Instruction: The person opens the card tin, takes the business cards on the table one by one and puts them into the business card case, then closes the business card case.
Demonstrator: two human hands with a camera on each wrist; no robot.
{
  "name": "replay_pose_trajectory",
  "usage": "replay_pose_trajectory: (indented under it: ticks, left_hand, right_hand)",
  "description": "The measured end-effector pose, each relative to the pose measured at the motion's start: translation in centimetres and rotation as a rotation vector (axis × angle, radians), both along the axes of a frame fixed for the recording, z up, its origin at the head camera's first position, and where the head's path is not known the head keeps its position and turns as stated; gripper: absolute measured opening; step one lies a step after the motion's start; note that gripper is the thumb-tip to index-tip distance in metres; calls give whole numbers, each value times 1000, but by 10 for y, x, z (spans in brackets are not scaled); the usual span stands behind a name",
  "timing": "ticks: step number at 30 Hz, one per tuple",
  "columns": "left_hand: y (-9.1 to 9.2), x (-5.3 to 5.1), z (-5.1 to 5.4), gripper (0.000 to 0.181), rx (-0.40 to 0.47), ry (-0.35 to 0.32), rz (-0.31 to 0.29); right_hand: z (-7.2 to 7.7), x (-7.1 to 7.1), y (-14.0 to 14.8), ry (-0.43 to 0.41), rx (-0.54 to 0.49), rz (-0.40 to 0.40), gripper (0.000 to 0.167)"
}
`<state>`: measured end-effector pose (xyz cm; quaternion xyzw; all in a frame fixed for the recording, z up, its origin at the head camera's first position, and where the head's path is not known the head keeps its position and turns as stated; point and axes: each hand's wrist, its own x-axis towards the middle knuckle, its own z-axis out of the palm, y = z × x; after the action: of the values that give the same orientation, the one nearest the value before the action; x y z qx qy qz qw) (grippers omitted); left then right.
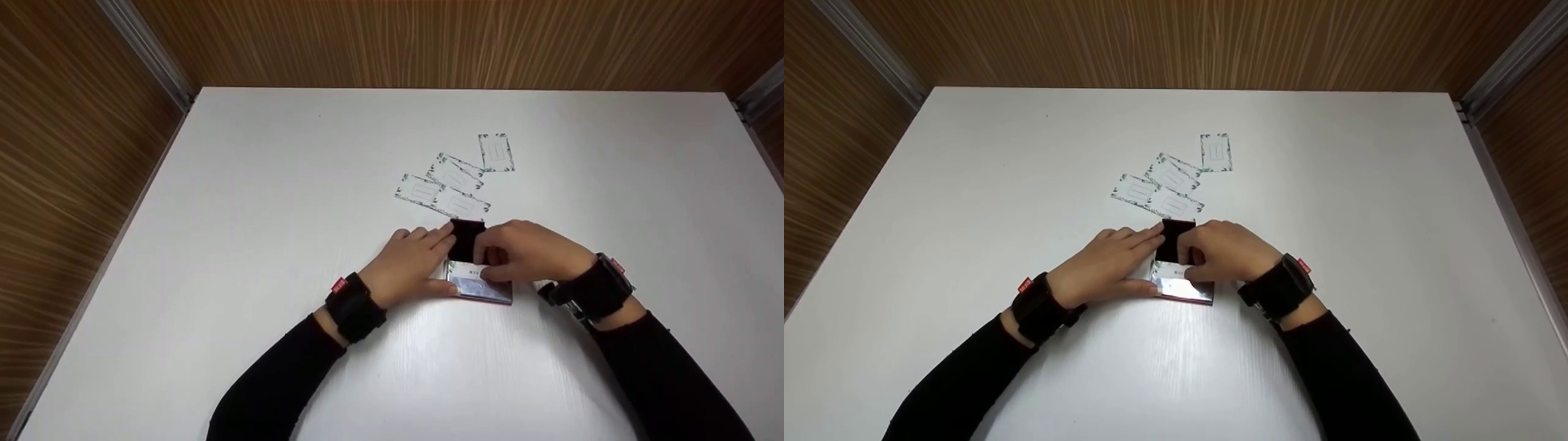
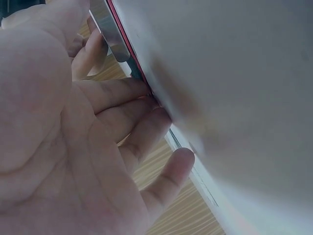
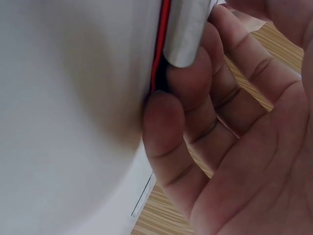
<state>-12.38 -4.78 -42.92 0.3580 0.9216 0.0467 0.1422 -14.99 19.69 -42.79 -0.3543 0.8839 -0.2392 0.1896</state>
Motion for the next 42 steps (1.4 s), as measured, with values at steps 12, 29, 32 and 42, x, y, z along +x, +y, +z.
replay_pose_trajectory:
  ticks: [12, 29, 32, 42]
  left_hand:
    - [1, 0, 1, 91, -17, 0, -1]
    - [1, 0, 1, 90, 8, -7, -1]
    - [3, -1, 2, 91, 8, 0, -3]
    - [1, -1, 3, 91, 5, -12, 3]
  right_hand:
    - [-1, 1, -1, -29, 4, 3, 11]
    - [-2, -13, 21, 201, -12, -141, 54]
    - [-3, -13, 23, 191, 7, -126, 58]
    - [4, -15, 28, 273, 78, -214, 42]
